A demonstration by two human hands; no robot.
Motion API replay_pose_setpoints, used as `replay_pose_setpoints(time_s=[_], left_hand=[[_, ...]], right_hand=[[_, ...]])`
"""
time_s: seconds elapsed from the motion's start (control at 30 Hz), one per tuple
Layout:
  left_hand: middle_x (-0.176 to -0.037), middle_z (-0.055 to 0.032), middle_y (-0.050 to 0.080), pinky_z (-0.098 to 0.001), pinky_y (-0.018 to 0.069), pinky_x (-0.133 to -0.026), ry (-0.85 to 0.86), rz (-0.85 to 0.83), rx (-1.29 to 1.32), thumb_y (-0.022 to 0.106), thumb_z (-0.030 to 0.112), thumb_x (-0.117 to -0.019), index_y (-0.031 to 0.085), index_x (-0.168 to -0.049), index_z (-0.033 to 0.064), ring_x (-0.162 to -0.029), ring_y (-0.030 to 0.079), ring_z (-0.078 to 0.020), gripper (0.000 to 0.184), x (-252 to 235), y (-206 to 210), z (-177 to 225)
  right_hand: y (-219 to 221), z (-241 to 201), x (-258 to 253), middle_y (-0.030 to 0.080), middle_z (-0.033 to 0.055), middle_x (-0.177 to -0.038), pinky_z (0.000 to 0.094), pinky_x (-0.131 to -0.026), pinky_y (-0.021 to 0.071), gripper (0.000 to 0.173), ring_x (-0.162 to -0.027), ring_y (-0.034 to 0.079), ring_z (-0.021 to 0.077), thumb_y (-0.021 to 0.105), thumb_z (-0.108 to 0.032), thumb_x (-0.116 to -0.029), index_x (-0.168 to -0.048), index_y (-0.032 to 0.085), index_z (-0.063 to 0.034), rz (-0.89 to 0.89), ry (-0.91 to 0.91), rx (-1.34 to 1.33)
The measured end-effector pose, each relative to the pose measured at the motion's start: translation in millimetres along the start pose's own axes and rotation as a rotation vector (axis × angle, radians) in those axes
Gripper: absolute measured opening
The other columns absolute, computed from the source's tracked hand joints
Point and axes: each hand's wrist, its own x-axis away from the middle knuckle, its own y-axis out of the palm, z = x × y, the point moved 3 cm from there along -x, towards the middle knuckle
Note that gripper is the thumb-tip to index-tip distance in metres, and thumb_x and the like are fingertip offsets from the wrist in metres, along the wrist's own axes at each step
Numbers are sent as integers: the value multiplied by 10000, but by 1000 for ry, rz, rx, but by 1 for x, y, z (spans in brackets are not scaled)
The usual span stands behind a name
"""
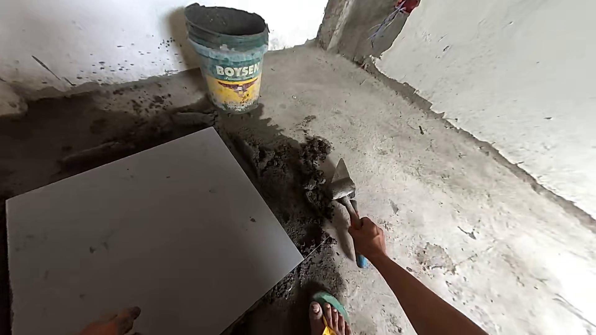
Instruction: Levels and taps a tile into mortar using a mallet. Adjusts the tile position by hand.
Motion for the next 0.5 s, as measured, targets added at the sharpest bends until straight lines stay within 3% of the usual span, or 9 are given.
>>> replay_pose_setpoints(time_s=[0.13, 0.27, 0.37, 0.5], left_hand=[[-1249, -256, 676, -692, 508, -917, -10, -13, 0, 588, 410, -1025, 592, -1411, 46, -1109, 666, -475, 530, -6, 3, -6], [-1289, -227, 666, -666, 508, -951, -72, 10, 4, 609, 406, -1009, 543, -1472, 85, -1155, 653, -450, 567, -17, 6, -12], [-1304, -208, 660, -642, 527, -934, -145, 59, -34, 613, 403, -1004, 466, -1538, 145, -1170, 652, -437, 612, -23, 6, -12], [-1317, -197, 646, -600, 543, -935, -183, 39, -84, 607, 387, -1012, 371, -1587, 151, -1181, 649, -414, 665, -32, -1, -8]], right_hand=[[-34, 13, 6, 694, 238, -897, 671, -751, 528, 300, -850, 688, 439, 729, -259, -922, -1080, 673, -9, 98, -51, -86], [-72, 54, 24, 685, 240, -872, 668, -724, 533, 371, -783, 680, 417, 737, -285, -925, -1117, 661, 23, 294, -1, -334], [-89, 92, 34, 688, 281, -972, 678, -798, 532, 446, -892, 689, 448, 729, -311, -923, -1169, 638, 50, 414, 105, -319], [-73, 156, 36, 665, 330, -1140, 699, -927, 484, 446, -1093, 644, 500, 656, -294, -949, -1231, 630, 50, 325, 244, -84]])
